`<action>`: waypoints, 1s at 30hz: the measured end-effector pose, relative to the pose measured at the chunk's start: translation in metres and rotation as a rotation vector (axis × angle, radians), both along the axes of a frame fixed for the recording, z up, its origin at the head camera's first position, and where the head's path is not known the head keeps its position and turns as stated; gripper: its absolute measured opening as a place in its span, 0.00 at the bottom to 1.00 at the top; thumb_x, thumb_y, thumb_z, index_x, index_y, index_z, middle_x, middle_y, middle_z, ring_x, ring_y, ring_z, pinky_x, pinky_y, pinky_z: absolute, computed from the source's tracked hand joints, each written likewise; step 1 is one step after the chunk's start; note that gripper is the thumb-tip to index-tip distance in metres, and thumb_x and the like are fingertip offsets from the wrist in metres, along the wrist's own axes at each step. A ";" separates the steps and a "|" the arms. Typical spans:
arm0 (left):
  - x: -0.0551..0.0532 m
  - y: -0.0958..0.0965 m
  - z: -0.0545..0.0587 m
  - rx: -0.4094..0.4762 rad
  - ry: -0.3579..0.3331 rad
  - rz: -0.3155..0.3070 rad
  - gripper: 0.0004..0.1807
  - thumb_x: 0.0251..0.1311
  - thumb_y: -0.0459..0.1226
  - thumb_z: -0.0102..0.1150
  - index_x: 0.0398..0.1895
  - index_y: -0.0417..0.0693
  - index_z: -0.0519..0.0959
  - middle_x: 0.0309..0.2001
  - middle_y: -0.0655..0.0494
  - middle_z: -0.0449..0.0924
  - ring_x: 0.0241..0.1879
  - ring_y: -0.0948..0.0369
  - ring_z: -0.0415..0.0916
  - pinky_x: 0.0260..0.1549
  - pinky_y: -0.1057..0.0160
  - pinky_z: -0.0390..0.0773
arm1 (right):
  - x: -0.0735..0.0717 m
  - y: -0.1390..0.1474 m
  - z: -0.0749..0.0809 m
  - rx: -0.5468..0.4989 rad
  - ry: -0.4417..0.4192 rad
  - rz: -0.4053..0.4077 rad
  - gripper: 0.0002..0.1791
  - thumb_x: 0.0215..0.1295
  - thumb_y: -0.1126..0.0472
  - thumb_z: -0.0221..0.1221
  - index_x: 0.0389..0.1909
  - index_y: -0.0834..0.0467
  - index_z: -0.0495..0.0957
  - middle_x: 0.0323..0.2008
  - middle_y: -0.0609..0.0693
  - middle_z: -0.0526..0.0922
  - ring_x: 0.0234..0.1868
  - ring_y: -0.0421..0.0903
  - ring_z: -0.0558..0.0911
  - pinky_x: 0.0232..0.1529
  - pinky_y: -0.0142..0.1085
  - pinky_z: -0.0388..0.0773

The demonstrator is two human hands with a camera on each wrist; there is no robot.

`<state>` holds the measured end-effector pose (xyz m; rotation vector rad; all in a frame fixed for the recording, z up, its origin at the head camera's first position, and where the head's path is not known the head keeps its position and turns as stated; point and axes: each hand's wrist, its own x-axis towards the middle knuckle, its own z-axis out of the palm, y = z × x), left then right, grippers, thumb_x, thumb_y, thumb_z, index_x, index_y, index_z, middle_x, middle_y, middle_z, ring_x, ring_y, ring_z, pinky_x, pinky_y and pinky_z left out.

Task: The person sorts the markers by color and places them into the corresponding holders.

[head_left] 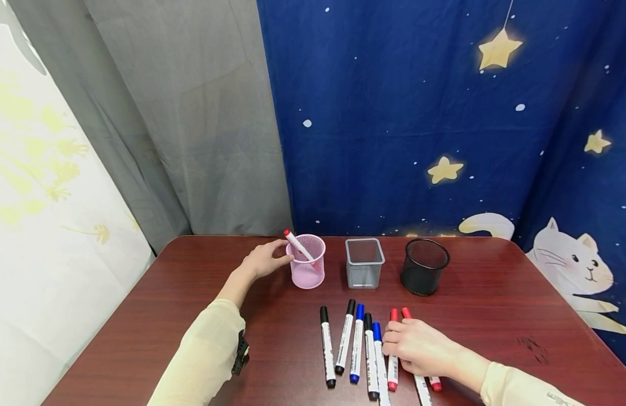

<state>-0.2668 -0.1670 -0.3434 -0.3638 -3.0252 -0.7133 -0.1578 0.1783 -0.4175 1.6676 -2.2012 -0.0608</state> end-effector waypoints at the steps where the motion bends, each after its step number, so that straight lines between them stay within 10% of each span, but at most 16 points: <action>1: 0.000 0.000 0.000 0.000 -0.002 0.001 0.27 0.54 0.51 0.54 0.57 0.52 0.69 0.50 0.45 0.72 0.49 0.47 0.68 0.42 0.46 0.66 | 0.000 0.000 0.000 0.001 0.004 0.002 0.14 0.32 0.65 0.62 0.23 0.49 0.71 0.26 0.39 0.71 0.31 0.39 0.69 0.28 0.33 0.66; 30: 0.001 0.001 0.002 -0.006 -0.018 0.017 0.27 0.54 0.51 0.54 0.57 0.53 0.68 0.50 0.47 0.73 0.49 0.48 0.68 0.41 0.45 0.66 | 0.005 0.004 0.014 -0.109 -0.030 0.094 0.13 0.44 0.63 0.59 0.34 0.50 0.74 0.33 0.40 0.74 0.35 0.38 0.71 0.34 0.28 0.70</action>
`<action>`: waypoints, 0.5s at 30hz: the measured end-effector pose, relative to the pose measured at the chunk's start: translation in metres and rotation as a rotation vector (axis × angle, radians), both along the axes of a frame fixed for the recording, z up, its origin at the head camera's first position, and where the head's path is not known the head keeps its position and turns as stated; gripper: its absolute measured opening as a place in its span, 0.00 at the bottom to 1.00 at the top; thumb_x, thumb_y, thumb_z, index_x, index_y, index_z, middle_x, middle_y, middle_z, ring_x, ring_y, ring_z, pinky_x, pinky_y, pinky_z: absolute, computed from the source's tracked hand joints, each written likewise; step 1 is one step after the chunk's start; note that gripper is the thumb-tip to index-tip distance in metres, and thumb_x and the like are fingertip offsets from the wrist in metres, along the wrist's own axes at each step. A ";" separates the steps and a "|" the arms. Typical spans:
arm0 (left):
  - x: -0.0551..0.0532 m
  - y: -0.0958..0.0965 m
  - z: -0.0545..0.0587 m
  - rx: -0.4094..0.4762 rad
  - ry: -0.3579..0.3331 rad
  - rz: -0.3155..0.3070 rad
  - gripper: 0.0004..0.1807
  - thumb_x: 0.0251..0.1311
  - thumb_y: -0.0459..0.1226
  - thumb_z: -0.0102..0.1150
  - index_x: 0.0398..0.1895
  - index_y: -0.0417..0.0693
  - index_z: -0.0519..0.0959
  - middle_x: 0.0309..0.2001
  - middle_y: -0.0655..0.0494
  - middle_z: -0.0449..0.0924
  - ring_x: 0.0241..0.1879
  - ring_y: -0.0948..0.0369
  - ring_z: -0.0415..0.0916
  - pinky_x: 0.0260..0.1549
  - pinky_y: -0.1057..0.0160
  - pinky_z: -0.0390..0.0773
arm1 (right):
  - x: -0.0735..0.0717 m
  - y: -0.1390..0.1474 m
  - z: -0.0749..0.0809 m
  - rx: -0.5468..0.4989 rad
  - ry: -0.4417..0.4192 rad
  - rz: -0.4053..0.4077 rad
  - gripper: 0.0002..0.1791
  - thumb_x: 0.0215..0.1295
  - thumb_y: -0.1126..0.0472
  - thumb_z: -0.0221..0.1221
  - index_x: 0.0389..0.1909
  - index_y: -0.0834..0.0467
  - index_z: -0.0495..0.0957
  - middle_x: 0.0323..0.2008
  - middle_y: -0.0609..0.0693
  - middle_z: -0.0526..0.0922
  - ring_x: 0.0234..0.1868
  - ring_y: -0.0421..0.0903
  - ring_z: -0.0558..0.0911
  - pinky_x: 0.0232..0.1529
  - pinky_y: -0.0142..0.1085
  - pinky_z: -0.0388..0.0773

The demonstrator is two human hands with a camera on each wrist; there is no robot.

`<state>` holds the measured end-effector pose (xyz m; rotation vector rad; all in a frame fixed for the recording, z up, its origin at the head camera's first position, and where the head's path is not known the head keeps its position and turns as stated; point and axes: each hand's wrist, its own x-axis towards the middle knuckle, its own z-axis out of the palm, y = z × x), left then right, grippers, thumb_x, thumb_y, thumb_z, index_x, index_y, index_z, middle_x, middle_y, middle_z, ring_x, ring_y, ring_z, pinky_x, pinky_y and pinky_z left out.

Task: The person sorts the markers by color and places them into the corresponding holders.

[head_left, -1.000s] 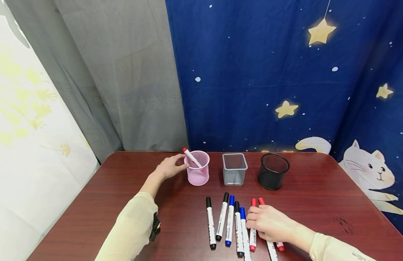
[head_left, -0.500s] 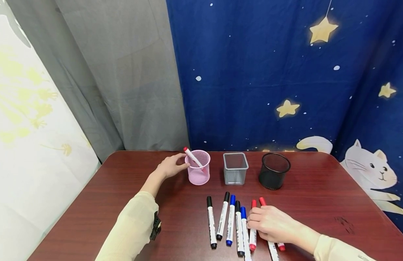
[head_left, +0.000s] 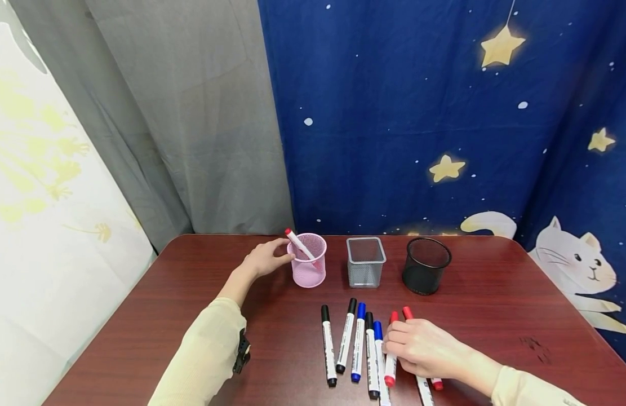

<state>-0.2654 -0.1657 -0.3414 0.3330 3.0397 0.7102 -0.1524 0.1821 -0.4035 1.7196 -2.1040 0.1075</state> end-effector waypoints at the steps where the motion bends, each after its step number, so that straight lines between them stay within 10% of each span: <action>1: 0.000 0.000 0.000 0.000 -0.001 0.001 0.27 0.54 0.51 0.54 0.57 0.53 0.68 0.49 0.47 0.73 0.49 0.48 0.68 0.41 0.45 0.66 | 0.000 0.000 0.001 -0.005 0.003 -0.001 0.12 0.45 0.63 0.58 0.33 0.51 0.74 0.32 0.40 0.74 0.34 0.38 0.71 0.34 0.28 0.70; 15: -0.001 -0.001 0.000 0.008 0.001 0.003 0.27 0.53 0.51 0.54 0.57 0.54 0.68 0.51 0.47 0.72 0.50 0.48 0.68 0.41 0.44 0.65 | 0.002 -0.013 0.017 -0.195 -0.002 0.043 0.11 0.57 0.61 0.41 0.31 0.51 0.73 0.29 0.39 0.71 0.30 0.35 0.68 0.28 0.23 0.66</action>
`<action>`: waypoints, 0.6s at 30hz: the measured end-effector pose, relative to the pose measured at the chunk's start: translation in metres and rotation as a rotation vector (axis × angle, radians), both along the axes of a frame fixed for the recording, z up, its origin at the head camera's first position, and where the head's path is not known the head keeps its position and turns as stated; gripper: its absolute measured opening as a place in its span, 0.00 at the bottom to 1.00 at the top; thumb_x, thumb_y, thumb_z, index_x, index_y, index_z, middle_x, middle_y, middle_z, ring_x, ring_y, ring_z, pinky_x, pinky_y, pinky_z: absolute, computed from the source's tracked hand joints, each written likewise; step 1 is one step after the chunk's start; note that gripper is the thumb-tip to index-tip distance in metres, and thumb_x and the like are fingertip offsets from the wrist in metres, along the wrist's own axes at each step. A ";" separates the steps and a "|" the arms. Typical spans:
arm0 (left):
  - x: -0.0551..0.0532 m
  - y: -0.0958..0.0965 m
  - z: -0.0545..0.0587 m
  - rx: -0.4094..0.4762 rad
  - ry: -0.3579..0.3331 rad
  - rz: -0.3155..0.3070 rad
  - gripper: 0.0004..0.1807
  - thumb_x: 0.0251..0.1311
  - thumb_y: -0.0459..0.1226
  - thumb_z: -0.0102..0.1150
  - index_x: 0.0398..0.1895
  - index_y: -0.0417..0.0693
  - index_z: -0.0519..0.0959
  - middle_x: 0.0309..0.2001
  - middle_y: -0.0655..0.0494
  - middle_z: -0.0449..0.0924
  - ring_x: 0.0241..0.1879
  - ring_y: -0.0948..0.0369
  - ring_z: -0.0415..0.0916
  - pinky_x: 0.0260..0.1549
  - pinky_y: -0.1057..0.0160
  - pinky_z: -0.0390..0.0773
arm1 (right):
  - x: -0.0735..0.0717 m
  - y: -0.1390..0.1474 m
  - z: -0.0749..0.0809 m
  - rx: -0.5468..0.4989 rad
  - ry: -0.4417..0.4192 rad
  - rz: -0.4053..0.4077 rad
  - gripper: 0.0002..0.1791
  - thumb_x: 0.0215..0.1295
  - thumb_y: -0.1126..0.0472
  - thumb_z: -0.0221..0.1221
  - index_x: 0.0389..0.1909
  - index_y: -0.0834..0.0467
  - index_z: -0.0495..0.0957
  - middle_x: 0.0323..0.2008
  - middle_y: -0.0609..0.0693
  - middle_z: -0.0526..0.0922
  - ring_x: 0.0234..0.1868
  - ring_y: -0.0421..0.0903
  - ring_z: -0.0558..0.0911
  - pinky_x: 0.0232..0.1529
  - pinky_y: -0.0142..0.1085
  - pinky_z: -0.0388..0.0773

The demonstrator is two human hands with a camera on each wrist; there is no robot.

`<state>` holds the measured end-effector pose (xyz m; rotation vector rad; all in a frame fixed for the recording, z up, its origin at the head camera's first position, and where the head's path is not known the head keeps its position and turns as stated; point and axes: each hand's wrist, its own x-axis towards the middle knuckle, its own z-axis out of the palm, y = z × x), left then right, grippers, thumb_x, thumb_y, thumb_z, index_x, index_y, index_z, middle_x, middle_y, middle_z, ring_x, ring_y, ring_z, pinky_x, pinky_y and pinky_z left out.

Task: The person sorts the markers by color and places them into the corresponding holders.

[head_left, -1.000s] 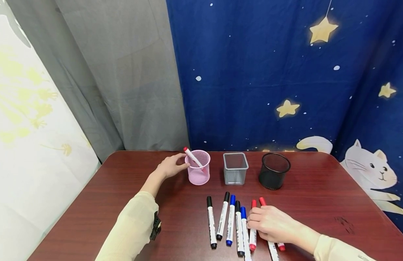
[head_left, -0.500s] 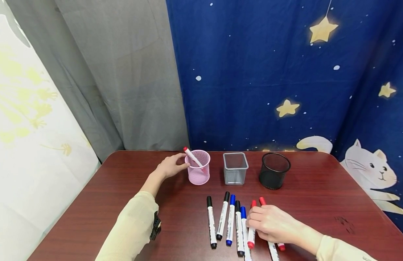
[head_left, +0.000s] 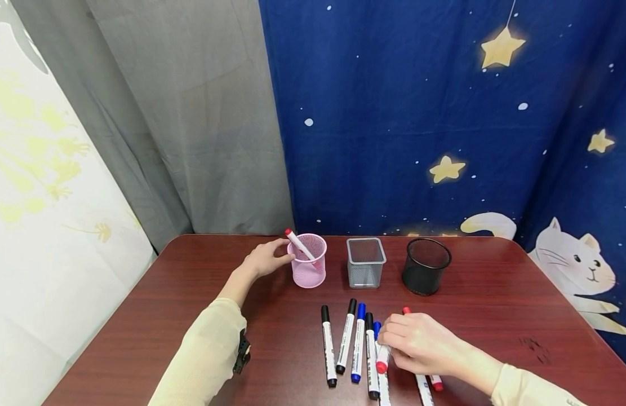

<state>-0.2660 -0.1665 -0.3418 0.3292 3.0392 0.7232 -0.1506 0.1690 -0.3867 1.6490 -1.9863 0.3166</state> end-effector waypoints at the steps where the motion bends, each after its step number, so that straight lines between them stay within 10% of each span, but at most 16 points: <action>1: 0.000 0.000 0.000 0.000 0.001 0.000 0.27 0.53 0.51 0.54 0.57 0.54 0.69 0.51 0.47 0.72 0.50 0.47 0.67 0.41 0.44 0.65 | 0.000 -0.001 0.001 -0.017 -0.007 0.006 0.11 0.56 0.61 0.41 0.31 0.52 0.73 0.29 0.39 0.71 0.30 0.34 0.68 0.28 0.22 0.66; 18: 0.000 0.000 0.000 -0.007 0.000 -0.008 0.27 0.54 0.51 0.54 0.57 0.54 0.68 0.50 0.47 0.73 0.50 0.48 0.68 0.41 0.44 0.66 | 0.002 -0.019 0.018 -0.223 -0.225 0.018 0.11 0.52 0.62 0.54 0.38 0.51 0.75 0.35 0.37 0.75 0.36 0.31 0.73 0.34 0.25 0.71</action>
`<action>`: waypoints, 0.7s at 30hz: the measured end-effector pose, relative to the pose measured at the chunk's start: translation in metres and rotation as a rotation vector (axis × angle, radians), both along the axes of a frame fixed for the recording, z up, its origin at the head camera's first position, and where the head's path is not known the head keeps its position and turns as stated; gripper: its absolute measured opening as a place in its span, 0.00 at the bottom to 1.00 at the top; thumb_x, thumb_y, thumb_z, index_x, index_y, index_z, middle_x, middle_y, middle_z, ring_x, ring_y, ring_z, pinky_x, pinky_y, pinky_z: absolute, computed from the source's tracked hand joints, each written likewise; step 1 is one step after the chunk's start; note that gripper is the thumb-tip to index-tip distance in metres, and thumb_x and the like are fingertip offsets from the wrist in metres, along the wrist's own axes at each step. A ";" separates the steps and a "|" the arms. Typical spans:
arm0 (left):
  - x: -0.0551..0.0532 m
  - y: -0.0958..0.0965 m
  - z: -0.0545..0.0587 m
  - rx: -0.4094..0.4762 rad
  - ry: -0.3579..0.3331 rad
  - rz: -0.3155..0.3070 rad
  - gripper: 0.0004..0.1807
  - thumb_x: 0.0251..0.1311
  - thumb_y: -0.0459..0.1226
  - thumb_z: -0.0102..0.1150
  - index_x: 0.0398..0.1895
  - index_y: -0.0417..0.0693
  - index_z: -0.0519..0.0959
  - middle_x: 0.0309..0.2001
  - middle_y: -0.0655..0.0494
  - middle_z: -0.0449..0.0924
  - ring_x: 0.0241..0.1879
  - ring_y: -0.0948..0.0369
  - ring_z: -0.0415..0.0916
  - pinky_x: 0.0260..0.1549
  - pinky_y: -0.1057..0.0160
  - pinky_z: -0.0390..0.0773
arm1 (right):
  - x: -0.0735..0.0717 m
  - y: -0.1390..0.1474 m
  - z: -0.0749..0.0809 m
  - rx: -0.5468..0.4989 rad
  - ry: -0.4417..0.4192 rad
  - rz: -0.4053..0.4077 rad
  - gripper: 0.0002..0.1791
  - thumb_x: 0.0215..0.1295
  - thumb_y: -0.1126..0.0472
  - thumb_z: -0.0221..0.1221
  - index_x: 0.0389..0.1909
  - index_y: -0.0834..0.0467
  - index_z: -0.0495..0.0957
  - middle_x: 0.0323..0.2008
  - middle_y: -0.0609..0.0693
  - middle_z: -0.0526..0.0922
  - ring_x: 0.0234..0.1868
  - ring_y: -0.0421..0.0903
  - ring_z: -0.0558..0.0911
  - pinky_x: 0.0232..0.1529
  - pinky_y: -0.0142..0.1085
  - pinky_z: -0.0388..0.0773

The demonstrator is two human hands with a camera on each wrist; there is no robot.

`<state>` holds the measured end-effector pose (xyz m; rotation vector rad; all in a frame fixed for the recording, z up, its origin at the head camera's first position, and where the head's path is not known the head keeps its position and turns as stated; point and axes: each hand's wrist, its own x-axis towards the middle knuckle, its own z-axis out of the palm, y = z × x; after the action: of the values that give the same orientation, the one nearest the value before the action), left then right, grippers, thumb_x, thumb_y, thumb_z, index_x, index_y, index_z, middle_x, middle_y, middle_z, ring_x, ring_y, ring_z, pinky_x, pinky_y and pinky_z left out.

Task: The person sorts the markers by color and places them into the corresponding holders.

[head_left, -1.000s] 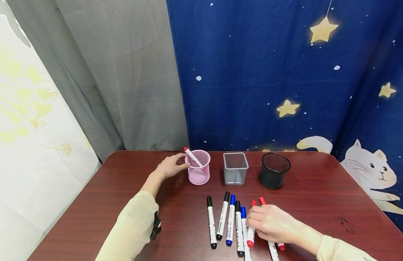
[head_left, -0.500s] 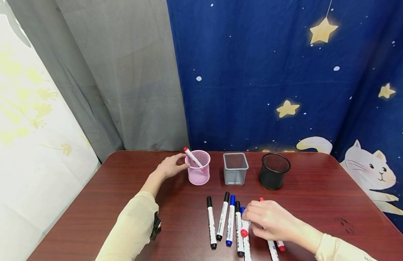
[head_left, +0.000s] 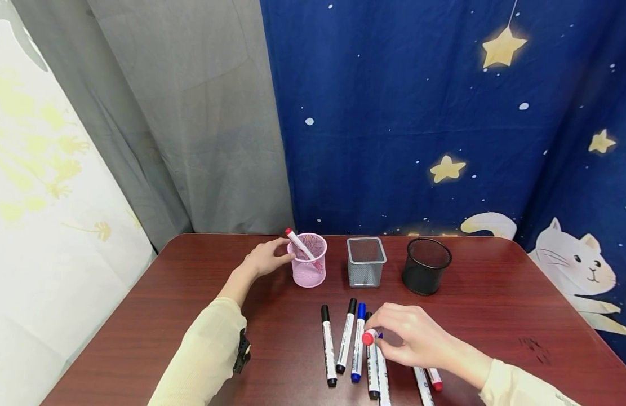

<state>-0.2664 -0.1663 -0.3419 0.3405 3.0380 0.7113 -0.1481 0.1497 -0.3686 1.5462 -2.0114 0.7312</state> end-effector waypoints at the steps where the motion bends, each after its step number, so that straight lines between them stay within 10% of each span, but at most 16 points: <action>1: 0.000 0.000 0.000 0.000 0.001 -0.001 0.27 0.54 0.51 0.54 0.57 0.54 0.68 0.50 0.47 0.73 0.49 0.48 0.68 0.41 0.44 0.66 | 0.000 -0.002 0.001 -0.011 -0.014 -0.002 0.12 0.51 0.62 0.55 0.39 0.51 0.75 0.35 0.37 0.75 0.36 0.31 0.73 0.34 0.25 0.71; 21: -0.001 -0.002 -0.003 0.027 0.015 -0.003 0.26 0.54 0.50 0.54 0.56 0.54 0.69 0.48 0.48 0.74 0.49 0.48 0.68 0.41 0.46 0.66 | 0.004 -0.027 0.020 -0.226 -0.365 -0.051 0.16 0.47 0.70 0.63 0.40 0.59 0.75 0.32 0.45 0.77 0.25 0.36 0.73 0.24 0.25 0.70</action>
<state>-0.2671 -0.1679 -0.3445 0.3520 3.0439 0.7542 -0.1443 0.1230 -0.3484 1.2980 -2.1200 1.2474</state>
